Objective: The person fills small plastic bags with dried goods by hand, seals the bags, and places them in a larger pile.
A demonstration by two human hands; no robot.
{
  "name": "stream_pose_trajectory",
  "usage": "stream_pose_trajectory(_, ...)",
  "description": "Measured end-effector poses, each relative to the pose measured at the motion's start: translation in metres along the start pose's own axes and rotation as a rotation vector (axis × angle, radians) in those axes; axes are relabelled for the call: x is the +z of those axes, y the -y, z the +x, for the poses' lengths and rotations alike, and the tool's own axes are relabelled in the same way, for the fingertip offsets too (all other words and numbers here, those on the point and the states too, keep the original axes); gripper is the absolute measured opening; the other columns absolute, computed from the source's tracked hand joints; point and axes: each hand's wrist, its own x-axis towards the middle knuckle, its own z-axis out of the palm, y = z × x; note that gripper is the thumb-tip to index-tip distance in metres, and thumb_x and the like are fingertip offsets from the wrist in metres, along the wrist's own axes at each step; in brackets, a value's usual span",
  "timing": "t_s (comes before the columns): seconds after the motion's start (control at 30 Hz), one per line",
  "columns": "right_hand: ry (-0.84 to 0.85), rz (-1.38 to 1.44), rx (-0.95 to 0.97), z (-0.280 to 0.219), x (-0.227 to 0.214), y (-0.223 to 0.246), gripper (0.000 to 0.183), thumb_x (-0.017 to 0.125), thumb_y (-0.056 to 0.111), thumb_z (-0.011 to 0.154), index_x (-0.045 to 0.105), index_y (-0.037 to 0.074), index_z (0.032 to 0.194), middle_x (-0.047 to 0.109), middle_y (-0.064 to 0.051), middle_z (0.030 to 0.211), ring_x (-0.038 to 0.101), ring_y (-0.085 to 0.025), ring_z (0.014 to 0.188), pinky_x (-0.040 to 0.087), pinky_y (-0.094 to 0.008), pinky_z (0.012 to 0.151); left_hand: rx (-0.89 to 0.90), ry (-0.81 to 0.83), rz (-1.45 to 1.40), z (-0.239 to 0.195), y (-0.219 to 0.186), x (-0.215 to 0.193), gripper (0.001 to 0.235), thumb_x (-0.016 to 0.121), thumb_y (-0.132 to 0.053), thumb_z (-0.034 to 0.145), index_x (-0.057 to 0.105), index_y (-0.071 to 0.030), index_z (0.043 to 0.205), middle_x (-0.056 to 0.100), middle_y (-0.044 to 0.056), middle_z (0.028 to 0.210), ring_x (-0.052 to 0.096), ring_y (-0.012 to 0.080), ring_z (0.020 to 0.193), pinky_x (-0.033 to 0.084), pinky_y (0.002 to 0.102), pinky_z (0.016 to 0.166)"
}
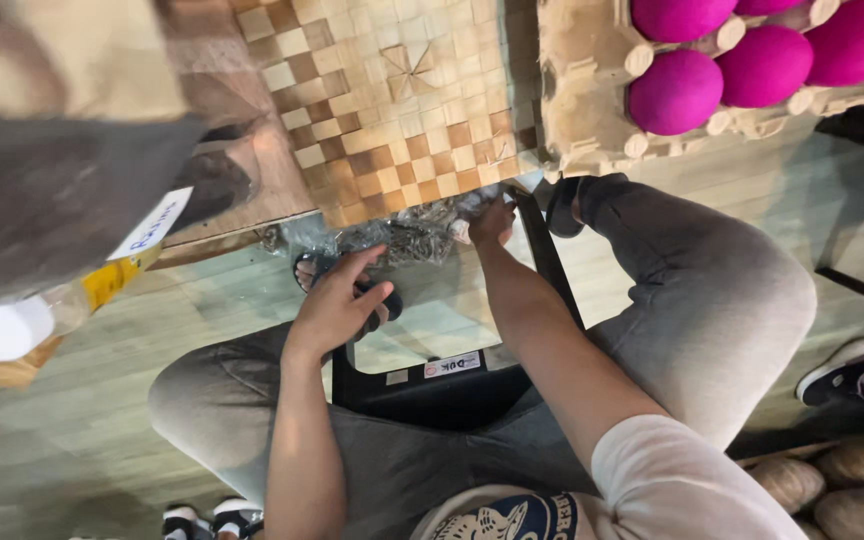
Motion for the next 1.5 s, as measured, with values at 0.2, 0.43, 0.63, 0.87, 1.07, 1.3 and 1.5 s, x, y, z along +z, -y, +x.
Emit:
stream_pose_trajectory(0.2,0.115,0.081,0.057,-0.001,-0.016,0.004,0.048,0.084,0.033,0.081,0.065,0.013,0.120,0.070,-0.011,0.122,0.066,-0.036,0.120,0.056,-0.047,0.101,-0.029,-0.049,-0.033,0.001,0.013,-0.004,0.055,0.069,-0.035,0.095,0.054,-0.021,0.146,0.065,0.015,0.135,0.067,0.0349,0.116,0.056,0.047,0.097)
stream_pose_trajectory(0.43,0.196,-0.248,0.383,0.000,-0.057,0.056,0.059,0.081,0.047,0.075,0.069,0.017,0.124,0.073,-0.009,0.120,0.069,-0.030,0.116,0.058,-0.044,0.090,0.023,-0.040,-0.037,-0.006,-0.004,-0.017,0.052,0.067,-0.034,0.096,0.056,-0.019,0.145,0.062,0.019,0.137,0.067,0.0367,0.117,0.054,0.049,0.100)
stream_pose_trajectory(0.63,0.094,0.062,-0.026,-0.054,-0.103,0.034,0.046,0.086,0.026,0.073,0.071,0.007,0.112,0.074,-0.013,0.102,0.072,-0.034,0.104,0.058,-0.048,0.084,0.091,-0.141,-0.053,-0.027,-0.020,-0.032,0.051,0.065,-0.037,0.097,0.058,-0.018,0.144,0.064,0.018,0.135,0.063,0.0378,0.122,0.050,0.051,0.102)
stream_pose_trajectory(0.87,0.001,0.311,-0.349,-0.132,-0.141,0.077,0.058,0.097,0.017,0.067,0.070,-0.004,0.114,0.072,-0.026,0.112,0.069,-0.038,0.113,0.057,-0.050,0.090,0.102,-0.205,-0.065,-0.046,-0.011,-0.016,0.056,0.057,-0.051,0.101,0.059,-0.015,0.144,0.067,0.017,0.132,0.059,0.0348,0.130,0.043,0.048,0.112)
stream_pose_trajectory(1.07,0.193,0.881,-0.717,-0.250,-0.164,0.052,0.038,0.097,0.011,0.069,0.060,0.006,0.077,0.066,-0.002,0.064,0.062,-0.009,0.058,0.045,-0.018,0.056,0.153,-0.210,-0.478,-0.078,-0.006,0.023,0.085,0.067,-0.062,0.089,0.056,0.005,0.140,0.069,0.028,0.119,0.076,0.0318,0.091,0.065,0.037,0.071)
stream_pose_trajectory(1.3,0.248,0.921,-0.923,-0.281,-0.181,0.030,0.032,0.093,0.020,0.078,0.070,0.007,0.096,0.067,0.001,0.082,0.061,-0.007,0.076,0.052,-0.021,0.073,0.360,-0.567,-1.147,-0.113,-0.040,0.063,0.079,0.100,-0.027,0.069,0.062,0.004,0.131,0.068,0.018,0.115,0.071,0.0237,0.092,0.063,0.041,0.076)
stream_pose_trajectory(1.5,0.275,0.920,-1.276,-0.274,-0.201,0.042,0.023,0.090,0.016,0.083,0.069,0.010,0.088,0.062,0.003,0.073,0.060,-0.005,0.069,0.048,-0.019,0.066,0.754,-0.546,-1.287,-0.135,-0.026,0.065,0.047,0.089,0.001,0.076,0.073,-0.005,0.120,0.077,0.010,0.104,0.075,0.0179,0.086,0.066,0.032,0.072)
